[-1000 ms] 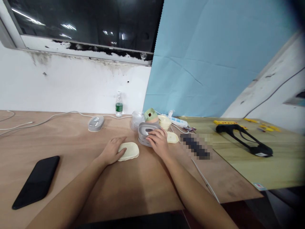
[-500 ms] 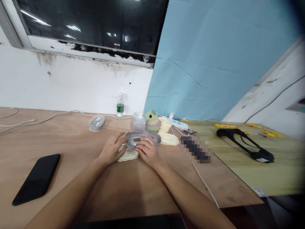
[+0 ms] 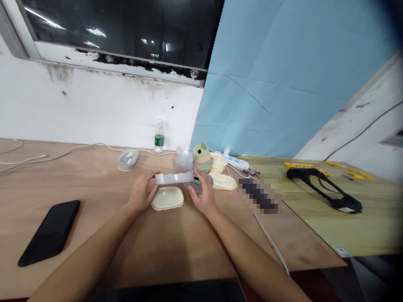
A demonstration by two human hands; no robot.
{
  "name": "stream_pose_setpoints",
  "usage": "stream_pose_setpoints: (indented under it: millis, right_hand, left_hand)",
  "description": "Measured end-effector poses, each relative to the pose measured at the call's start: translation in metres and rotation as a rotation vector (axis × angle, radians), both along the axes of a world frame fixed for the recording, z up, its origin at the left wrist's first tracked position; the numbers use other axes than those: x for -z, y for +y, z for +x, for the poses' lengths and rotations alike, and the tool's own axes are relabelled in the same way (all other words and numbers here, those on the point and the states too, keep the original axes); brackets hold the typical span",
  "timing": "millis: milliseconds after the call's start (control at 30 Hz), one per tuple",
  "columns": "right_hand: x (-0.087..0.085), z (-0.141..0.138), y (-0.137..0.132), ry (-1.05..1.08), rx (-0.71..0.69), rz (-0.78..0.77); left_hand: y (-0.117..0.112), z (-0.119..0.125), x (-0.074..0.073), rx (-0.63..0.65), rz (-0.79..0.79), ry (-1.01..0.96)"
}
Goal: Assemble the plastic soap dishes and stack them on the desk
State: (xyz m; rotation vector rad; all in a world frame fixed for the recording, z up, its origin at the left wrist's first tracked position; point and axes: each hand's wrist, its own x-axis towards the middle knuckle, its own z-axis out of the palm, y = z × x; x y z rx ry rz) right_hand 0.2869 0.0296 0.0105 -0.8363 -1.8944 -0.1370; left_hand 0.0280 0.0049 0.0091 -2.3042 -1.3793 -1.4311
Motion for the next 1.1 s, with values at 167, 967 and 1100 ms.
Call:
stream_pose_setpoints:
  millis: [167, 967, 1100]
  right_hand:
    - [0.004, 0.001, 0.001, -0.002, -0.022, -0.139]
    - [0.006, -0.003, 0.000, -0.343, -0.240, -0.728]
    - [0.004, -0.004, -0.001, -0.353, -0.240, -0.801]
  left_hand:
    - [0.000, -0.001, 0.000, -0.020, -0.106, -0.042]
    - [0.009, -0.005, -0.005, -0.188, -0.667, 0.306]
    - [0.010, 0.000, -0.002, -0.222, -0.689, 0.338]
